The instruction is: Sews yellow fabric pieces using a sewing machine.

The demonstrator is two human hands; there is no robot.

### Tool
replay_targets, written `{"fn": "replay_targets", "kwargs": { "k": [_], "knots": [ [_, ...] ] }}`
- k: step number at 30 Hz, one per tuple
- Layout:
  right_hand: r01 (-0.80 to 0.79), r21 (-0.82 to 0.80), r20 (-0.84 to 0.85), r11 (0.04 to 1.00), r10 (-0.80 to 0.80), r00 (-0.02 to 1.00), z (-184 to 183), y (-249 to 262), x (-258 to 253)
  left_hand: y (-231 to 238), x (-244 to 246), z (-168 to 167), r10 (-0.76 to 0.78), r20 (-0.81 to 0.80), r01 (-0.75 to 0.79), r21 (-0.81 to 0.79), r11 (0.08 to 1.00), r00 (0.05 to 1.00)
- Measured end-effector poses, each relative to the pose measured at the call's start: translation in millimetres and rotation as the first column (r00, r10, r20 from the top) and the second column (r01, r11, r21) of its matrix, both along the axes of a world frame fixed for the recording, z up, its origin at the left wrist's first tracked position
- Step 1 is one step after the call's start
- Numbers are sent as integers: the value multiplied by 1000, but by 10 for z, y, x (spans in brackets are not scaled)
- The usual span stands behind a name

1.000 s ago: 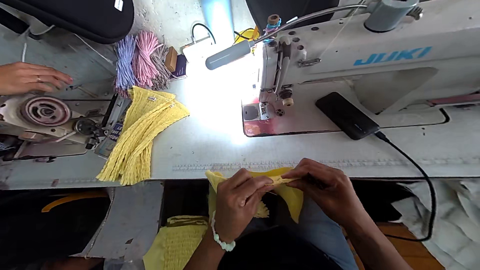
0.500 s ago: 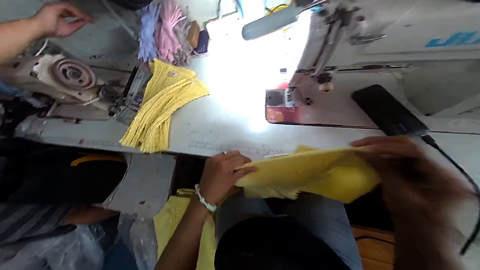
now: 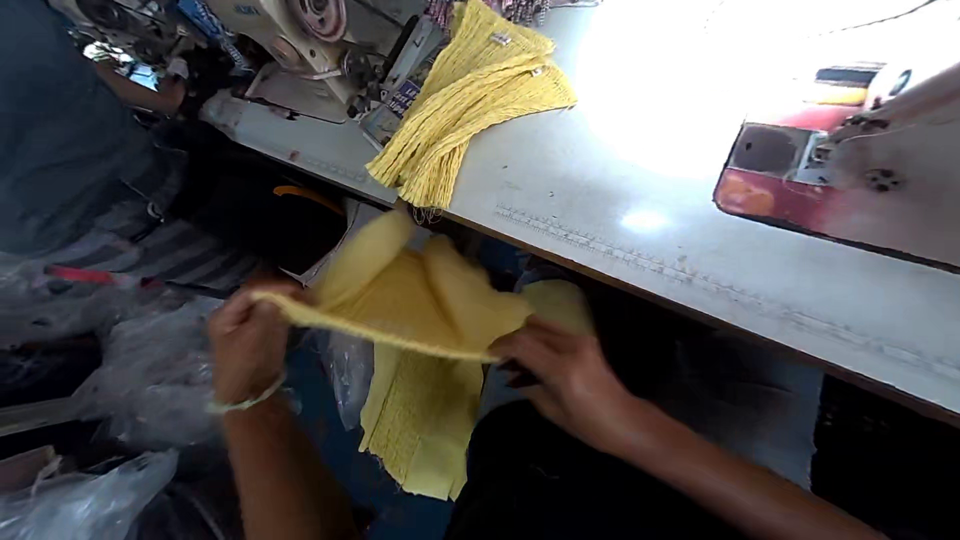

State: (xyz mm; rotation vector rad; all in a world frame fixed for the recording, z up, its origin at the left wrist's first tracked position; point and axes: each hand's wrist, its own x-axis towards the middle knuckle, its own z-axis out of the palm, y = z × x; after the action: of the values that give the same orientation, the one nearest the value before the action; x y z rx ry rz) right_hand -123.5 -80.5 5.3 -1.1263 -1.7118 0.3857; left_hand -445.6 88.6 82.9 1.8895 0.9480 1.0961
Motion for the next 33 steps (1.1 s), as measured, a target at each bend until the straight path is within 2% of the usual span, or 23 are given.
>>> {"fn": "replay_targets", "kwargs": {
  "k": [2, 3, 5, 6, 7, 9, 13, 15, 17, 20, 22, 25, 27, 30, 33],
  "knots": [
    [-277, -163, -173, 947, 248, 953, -34, -24, -314, -164, -383, 238, 115, -150, -114, 16, 993, 982],
    [-441, -257, -291, 860, 366, 884, -13, -38, -432, -224, -518, 339, 131, -237, -139, -15, 990, 963],
    [-697, -430, -517, 573, 477, 711, 66, -15, -586, -257, -654, 433, 116, -415, -171, -97, 980, 903],
    [-752, -487, -587, 445, 470, 659, 82, 21, -633, -230, -666, 399, 98, -505, -188, -130, 973, 857],
    [-766, -532, -627, 361, 441, 643, 72, 62, -666, -176, -642, 309, 67, -599, -205, -165, 965, 798],
    [-733, -615, -648, 291, 342, 680, -30, 148, -703, 18, -594, -69, -37, -714, -222, -267, 938, 700],
    [-604, -771, -600, 202, 92, 795, -488, 273, -687, 392, -473, -1313, -230, -742, -178, -426, 887, 630],
    [-455, -860, -437, 232, 128, 890, -716, 317, -597, 483, -275, -1826, -238, -786, -212, -421, 882, 571],
    [-224, -917, -147, 329, 244, 959, -838, 360, -439, 515, -39, -2171, -203, -827, -275, -390, 879, 524],
    [9, -819, 224, 573, 305, 926, -987, 325, -177, 501, 288, -2391, -176, -883, -331, -339, 880, 436],
    [59, -774, 354, 630, 355, 865, -1093, 321, -37, 480, 451, -2436, -147, -906, -375, -307, 875, 397],
    [62, -769, 422, 636, 433, 796, -1134, 344, 39, 451, 574, -2454, -67, -924, -387, -223, 895, 376],
    [58, -752, 438, 657, 432, 788, -1132, 352, 36, 432, 607, -2424, -25, -921, -392, -190, 900, 388],
    [72, -713, 385, 698, 304, 871, -1195, 349, 51, 383, 619, -2377, 46, -923, -440, -137, 887, 381],
    [79, -796, 244, 600, 198, 949, -1183, 386, 122, 288, 684, -2385, 191, -876, -423, -16, 906, 442]
  ]
}}
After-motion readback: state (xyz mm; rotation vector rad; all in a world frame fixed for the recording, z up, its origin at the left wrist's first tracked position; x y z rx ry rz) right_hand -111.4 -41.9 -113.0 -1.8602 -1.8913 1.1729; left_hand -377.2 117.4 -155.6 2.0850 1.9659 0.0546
